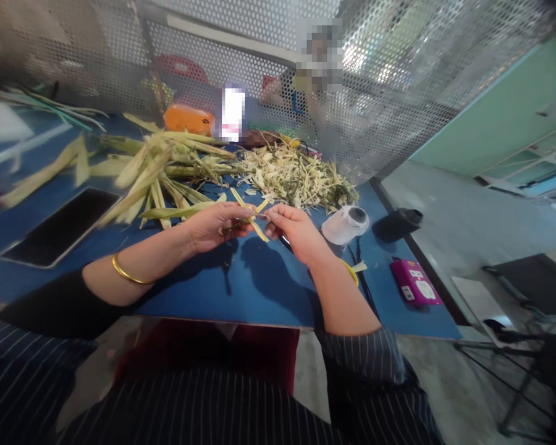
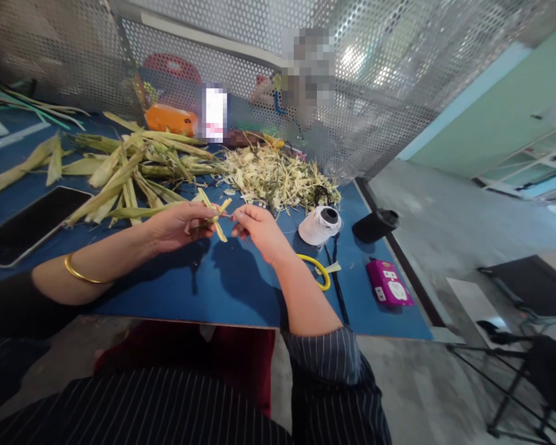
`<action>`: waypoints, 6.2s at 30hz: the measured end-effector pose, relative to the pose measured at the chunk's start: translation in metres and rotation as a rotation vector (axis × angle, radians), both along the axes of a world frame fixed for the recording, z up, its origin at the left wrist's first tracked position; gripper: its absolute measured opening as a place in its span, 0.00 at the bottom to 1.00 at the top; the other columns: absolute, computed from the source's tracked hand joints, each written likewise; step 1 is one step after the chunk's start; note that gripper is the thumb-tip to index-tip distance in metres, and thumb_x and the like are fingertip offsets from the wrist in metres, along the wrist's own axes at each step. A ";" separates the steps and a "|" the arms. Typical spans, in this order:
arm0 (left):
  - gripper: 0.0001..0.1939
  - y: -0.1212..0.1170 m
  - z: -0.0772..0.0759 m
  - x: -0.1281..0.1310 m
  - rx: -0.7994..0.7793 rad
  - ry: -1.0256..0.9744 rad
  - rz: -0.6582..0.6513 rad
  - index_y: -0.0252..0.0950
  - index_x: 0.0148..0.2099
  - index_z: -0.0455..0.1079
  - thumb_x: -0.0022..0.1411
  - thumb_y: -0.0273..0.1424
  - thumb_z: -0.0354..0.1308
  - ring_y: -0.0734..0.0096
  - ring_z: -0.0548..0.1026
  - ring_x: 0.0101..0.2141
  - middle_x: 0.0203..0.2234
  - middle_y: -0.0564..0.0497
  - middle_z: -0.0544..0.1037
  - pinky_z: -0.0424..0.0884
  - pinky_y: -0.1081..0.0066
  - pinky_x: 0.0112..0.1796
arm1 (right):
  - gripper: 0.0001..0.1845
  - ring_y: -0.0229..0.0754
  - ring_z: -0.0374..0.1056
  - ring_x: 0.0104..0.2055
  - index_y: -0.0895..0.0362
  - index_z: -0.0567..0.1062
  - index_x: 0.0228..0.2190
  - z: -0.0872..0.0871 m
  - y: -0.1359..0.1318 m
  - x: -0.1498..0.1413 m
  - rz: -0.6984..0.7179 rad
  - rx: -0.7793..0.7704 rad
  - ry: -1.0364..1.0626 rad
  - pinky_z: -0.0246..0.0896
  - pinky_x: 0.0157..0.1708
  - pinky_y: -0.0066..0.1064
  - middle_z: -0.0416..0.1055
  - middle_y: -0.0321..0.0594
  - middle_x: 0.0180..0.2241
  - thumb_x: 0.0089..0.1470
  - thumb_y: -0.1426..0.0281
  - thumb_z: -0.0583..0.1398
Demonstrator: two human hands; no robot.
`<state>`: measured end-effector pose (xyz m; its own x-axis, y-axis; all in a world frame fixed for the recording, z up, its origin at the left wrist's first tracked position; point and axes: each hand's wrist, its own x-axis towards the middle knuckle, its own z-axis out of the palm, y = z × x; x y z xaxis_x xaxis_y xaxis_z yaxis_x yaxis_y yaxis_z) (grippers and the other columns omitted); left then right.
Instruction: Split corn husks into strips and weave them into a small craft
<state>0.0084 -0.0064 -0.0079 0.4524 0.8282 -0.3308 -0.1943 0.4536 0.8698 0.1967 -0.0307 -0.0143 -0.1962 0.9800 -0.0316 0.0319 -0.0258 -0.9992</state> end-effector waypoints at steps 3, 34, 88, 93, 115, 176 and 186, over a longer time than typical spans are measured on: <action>0.06 0.000 -0.001 0.000 0.000 -0.018 -0.012 0.34 0.33 0.75 0.50 0.28 0.67 0.77 0.75 0.25 0.25 0.51 0.77 0.72 0.78 0.28 | 0.15 0.30 0.59 0.17 0.56 0.67 0.26 -0.002 0.000 -0.001 0.024 -0.097 0.145 0.51 0.19 0.25 0.64 0.28 0.20 0.47 0.59 0.63; 0.05 0.002 0.000 -0.001 -0.005 -0.039 -0.064 0.31 0.28 0.72 0.52 0.27 0.64 0.82 0.65 0.18 0.15 0.55 0.68 0.59 0.81 0.18 | 0.09 0.32 0.61 0.23 0.58 0.78 0.26 -0.004 0.000 -0.007 -0.092 0.166 -0.150 0.58 0.25 0.27 0.70 0.33 0.22 0.42 0.65 0.67; 0.07 0.003 -0.001 -0.003 0.057 -0.093 -0.003 0.32 0.31 0.71 0.54 0.29 0.65 0.82 0.70 0.23 0.26 0.54 0.73 0.70 0.77 0.31 | 0.10 0.37 0.57 0.27 0.54 0.72 0.24 -0.001 -0.010 -0.014 -0.270 0.526 -0.459 0.54 0.29 0.30 0.63 0.34 0.24 0.55 0.65 0.59; 0.08 0.001 -0.002 -0.003 0.121 -0.033 -0.155 0.30 0.34 0.74 0.54 0.31 0.65 0.83 0.69 0.21 0.28 0.51 0.76 0.71 0.76 0.29 | 0.08 0.33 0.52 0.22 0.56 0.71 0.25 -0.001 -0.006 -0.012 -0.191 0.230 -0.290 0.47 0.24 0.28 0.58 0.29 0.18 0.52 0.66 0.59; 0.09 0.004 -0.002 -0.001 0.196 0.248 -0.074 0.31 0.25 0.71 0.49 0.32 0.65 0.80 0.64 0.18 0.21 0.52 0.71 0.66 0.75 0.23 | 0.09 0.34 0.58 0.27 0.56 0.72 0.26 0.002 -0.008 -0.004 -0.133 0.730 -0.677 0.52 0.28 0.29 0.62 0.35 0.27 0.57 0.67 0.59; 0.09 0.002 -0.004 0.005 0.241 0.281 0.010 0.31 0.24 0.70 0.52 0.30 0.64 0.80 0.64 0.19 0.18 0.52 0.68 0.53 0.77 0.19 | 0.31 0.52 0.68 0.44 0.62 0.62 0.57 -0.011 -0.107 0.082 -0.112 0.204 -1.691 0.60 0.39 0.36 0.71 0.53 0.43 0.49 0.77 0.53; 0.08 0.009 -0.014 0.006 0.251 0.159 0.070 0.30 0.28 0.70 0.56 0.29 0.62 0.81 0.63 0.20 0.21 0.52 0.69 0.53 0.78 0.19 | 0.30 0.44 0.69 0.42 0.54 0.65 0.56 -0.022 -0.112 0.071 -0.241 0.138 -0.770 0.65 0.43 0.37 0.70 0.44 0.44 0.49 0.72 0.56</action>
